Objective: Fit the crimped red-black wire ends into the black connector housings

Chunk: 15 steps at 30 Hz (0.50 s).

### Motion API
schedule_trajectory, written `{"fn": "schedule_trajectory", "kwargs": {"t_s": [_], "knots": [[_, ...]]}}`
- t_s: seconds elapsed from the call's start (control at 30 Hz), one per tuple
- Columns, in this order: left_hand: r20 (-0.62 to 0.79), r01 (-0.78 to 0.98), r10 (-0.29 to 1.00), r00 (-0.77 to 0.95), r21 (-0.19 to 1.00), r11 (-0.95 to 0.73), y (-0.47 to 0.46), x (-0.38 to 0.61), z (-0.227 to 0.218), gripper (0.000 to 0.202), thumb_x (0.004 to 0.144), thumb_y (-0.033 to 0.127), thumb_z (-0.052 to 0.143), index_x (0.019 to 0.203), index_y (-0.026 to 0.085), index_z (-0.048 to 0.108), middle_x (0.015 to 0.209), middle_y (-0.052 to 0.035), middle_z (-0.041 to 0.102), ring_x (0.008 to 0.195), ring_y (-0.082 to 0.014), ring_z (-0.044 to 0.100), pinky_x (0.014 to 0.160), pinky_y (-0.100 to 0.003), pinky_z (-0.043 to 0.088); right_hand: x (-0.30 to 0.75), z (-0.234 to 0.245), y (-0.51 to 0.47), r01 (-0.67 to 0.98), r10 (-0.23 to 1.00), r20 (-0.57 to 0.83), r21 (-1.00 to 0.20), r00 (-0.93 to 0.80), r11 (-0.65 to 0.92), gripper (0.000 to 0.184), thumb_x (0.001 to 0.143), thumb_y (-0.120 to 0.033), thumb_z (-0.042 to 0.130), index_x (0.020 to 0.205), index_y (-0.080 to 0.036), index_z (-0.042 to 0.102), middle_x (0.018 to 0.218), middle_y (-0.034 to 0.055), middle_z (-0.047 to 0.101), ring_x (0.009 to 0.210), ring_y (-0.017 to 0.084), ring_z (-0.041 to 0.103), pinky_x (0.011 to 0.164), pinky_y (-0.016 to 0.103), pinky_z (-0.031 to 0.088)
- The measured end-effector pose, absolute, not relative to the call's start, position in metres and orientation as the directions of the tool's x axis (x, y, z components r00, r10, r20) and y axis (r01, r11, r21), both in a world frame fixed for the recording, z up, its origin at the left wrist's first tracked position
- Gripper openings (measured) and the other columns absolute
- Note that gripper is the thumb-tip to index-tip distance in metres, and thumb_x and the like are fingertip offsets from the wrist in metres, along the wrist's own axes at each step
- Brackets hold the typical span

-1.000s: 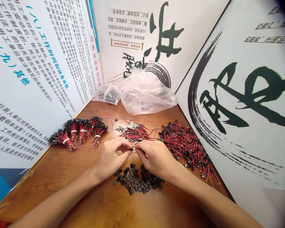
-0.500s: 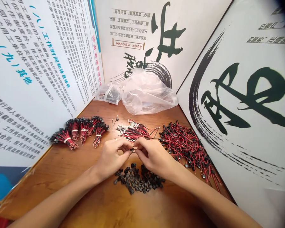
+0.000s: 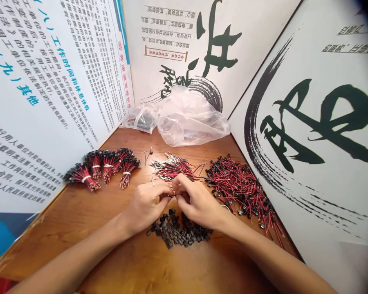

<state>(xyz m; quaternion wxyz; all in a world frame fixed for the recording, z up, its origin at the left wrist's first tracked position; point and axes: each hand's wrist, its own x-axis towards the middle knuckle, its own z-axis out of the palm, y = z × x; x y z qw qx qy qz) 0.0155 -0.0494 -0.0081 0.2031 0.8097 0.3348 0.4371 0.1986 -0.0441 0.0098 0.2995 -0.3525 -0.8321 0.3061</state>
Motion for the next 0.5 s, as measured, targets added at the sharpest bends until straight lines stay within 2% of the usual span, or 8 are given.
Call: {"fn": "schedule_trajectory", "kwargs": {"t_s": [0.1,0.23,0.3,0.37,0.43,0.5], "knots": [[0.54,0.373,0.755,0.371,0.658,-0.654,-0.047,0.016,-0.007,0.014,0.082,0.002,0.062,0.083,0.014,0.068,0.09,-0.0072,0.074,0.085,-0.0174,0.07,0.08,-0.03,0.055,0.201,0.01,-0.04,0.402,0.768,0.266,-0.727,-0.583,0.557,0.022,0.078,-0.003,0.044,0.091,-0.021,0.046,0.072,-0.0039,0.057,0.059,0.01,0.049,0.058,0.024,0.035],[0.508,0.411,0.798,0.324,0.684,-0.603,-0.04,0.012,-0.002,0.014,0.081,0.003,0.063,0.082,0.015,0.07,0.085,-0.0058,0.073,0.079,-0.0171,0.067,0.075,-0.03,0.053,0.211,0.012,-0.023,0.412,0.792,0.224,-0.756,-0.568,0.509,0.019,0.086,-0.011,0.049,0.103,-0.02,0.051,0.076,-0.0018,0.064,0.063,0.011,0.054,0.061,0.024,0.039],[0.477,0.412,0.832,0.284,0.723,-0.555,-0.036,0.009,0.0,0.012,0.08,0.005,0.064,0.08,0.015,0.07,0.082,-0.0053,0.072,0.077,-0.0168,0.066,0.07,-0.029,0.052,0.217,0.009,-0.014,0.505,0.816,0.21,-0.694,-0.539,0.513,0.016,0.086,-0.012,0.051,0.1,-0.019,0.054,0.081,0.0004,0.066,0.066,0.012,0.055,0.063,0.025,0.038],[0.429,0.368,0.872,0.234,0.791,-0.488,-0.032,0.005,0.002,0.01,0.078,0.006,0.065,0.078,0.015,0.07,0.081,-0.0054,0.07,0.075,-0.0164,0.065,0.068,-0.027,0.052,0.22,0.002,-0.008,0.605,0.812,0.161,-0.589,-0.562,0.536,0.011,0.083,-0.01,0.054,0.087,-0.019,0.058,0.081,0.0009,0.066,0.069,0.013,0.055,0.065,0.025,0.037],[0.392,0.299,0.898,0.199,0.848,-0.437,-0.03,0.003,0.002,0.008,0.077,0.007,0.067,0.076,0.015,0.069,0.082,-0.0057,0.069,0.077,-0.0165,0.065,0.068,-0.027,0.053,0.219,-0.008,-0.006,0.659,0.784,0.086,-0.491,-0.615,0.57,0.009,0.08,-0.01,0.056,0.078,-0.018,0.058,0.08,0.0006,0.065,0.071,0.014,0.055,0.065,0.026,0.035],[0.375,0.246,0.908,0.19,0.877,-0.413,-0.03,0.003,0.001,0.008,0.076,0.007,0.067,0.075,0.015,0.069,0.083,-0.0057,0.068,0.079,-0.0168,0.065,0.069,-0.027,0.053,0.215,-0.017,-0.007,0.682,0.767,0.047,-0.424,-0.64,0.596,0.008,0.081,-0.013,0.057,0.078,-0.019,0.058,0.082,0.0009,0.063,0.074,0.014,0.055,0.064,0.026,0.033]]}}
